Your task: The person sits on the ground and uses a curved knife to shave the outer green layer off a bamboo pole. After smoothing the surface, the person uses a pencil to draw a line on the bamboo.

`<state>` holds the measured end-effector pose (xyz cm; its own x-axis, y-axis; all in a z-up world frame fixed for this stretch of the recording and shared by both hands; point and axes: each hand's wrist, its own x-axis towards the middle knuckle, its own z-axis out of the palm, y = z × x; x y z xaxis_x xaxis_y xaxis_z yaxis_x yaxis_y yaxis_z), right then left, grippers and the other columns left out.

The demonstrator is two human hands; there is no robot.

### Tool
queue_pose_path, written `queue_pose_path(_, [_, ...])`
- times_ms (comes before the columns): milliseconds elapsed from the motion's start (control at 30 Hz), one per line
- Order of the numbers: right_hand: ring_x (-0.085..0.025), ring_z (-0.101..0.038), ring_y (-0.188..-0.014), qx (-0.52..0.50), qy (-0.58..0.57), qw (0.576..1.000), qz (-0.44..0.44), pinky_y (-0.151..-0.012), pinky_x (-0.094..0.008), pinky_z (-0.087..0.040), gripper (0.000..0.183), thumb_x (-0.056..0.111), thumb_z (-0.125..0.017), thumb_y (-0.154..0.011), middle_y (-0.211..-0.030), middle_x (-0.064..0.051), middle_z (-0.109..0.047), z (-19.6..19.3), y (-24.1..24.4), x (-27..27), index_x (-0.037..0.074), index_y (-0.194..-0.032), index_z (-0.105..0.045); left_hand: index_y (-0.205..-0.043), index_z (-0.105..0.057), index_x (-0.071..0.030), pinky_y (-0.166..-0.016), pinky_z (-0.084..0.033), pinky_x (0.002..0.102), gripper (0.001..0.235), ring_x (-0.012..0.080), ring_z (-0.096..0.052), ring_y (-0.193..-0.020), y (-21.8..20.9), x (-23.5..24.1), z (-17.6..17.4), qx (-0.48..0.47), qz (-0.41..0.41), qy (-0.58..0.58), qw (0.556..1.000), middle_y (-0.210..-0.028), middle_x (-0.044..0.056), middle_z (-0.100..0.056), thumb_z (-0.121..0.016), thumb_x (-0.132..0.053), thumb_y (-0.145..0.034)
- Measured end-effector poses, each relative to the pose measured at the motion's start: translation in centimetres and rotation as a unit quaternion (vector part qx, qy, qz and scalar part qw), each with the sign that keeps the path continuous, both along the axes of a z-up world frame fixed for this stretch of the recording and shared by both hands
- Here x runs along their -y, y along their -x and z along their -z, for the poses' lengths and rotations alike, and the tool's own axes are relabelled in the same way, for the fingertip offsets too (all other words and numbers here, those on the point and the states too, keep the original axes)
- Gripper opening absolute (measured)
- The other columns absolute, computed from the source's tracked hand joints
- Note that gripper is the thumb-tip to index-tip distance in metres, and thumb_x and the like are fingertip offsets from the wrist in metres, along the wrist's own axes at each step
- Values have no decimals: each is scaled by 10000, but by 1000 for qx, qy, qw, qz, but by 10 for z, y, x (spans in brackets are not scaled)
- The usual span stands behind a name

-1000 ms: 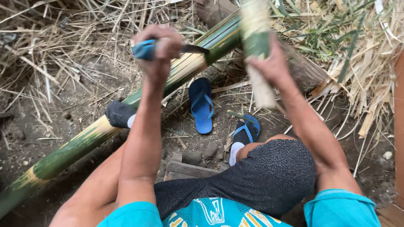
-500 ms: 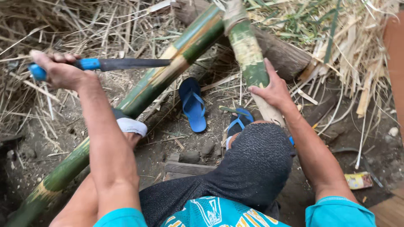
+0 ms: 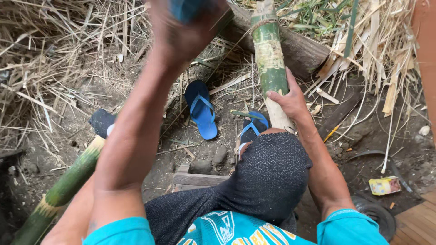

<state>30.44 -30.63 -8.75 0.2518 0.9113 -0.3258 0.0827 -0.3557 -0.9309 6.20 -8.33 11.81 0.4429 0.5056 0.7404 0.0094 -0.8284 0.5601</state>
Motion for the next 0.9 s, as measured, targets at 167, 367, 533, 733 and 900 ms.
queue_pose_path(167, [-210,-561,-1343,-71,-33,996,-37,-1143,-301,-435,1001,224,-853,-784,-1493,-132,-541,15,-9,-9,34,-1598,-302,-990,-650,-184,-826,-462,413,246,227,-626,-948,-68,39,48,-98,156,-60,981,-924,12,-599,-878,-267,-955])
queue_pose_path(367, [-151,-584,-1293,-84,-33,991,-96,-1098,-319,-473,546,176,-760,-935,-1388,-89,-629,63,-32,24,22,-1418,-557,-1019,-636,-163,-810,-426,422,276,216,-596,-958,-117,66,106,-122,198,-69,970,-944,23,-593,-793,-268,-817])
queue_pose_path(533, [-143,-594,-1231,-9,90,994,-54,-1026,-323,-491,466,171,-749,-952,-1347,-103,-649,83,-48,38,-4,-1368,-633,-1050,-629,-165,-825,-408,410,287,223,-583,-962,-111,62,120,-85,191,-49,977,-962,23,-577,-780,-267,-828])
queue_pose_path(733, [-168,-592,-1239,73,48,995,-56,-1032,-337,-495,543,200,-778,-926,-1365,-113,-631,60,-31,-6,-4,-1395,-597,-1075,-621,-144,-844,-413,401,227,219,-573,-970,-97,57,113,-11,177,-40,983,-989,23,-574,-771,-245,-939])
queue_pose_path(900, [-188,-590,-1246,113,31,990,-77,-1036,-349,-498,609,224,-803,-905,-1380,-122,-616,47,-25,-39,-5,-1418,-567,-1062,-623,-147,-855,-430,396,228,212,-590,-991,-89,54,108,-2,165,-29,986,-1017,11,-598,-789,-255,-949])
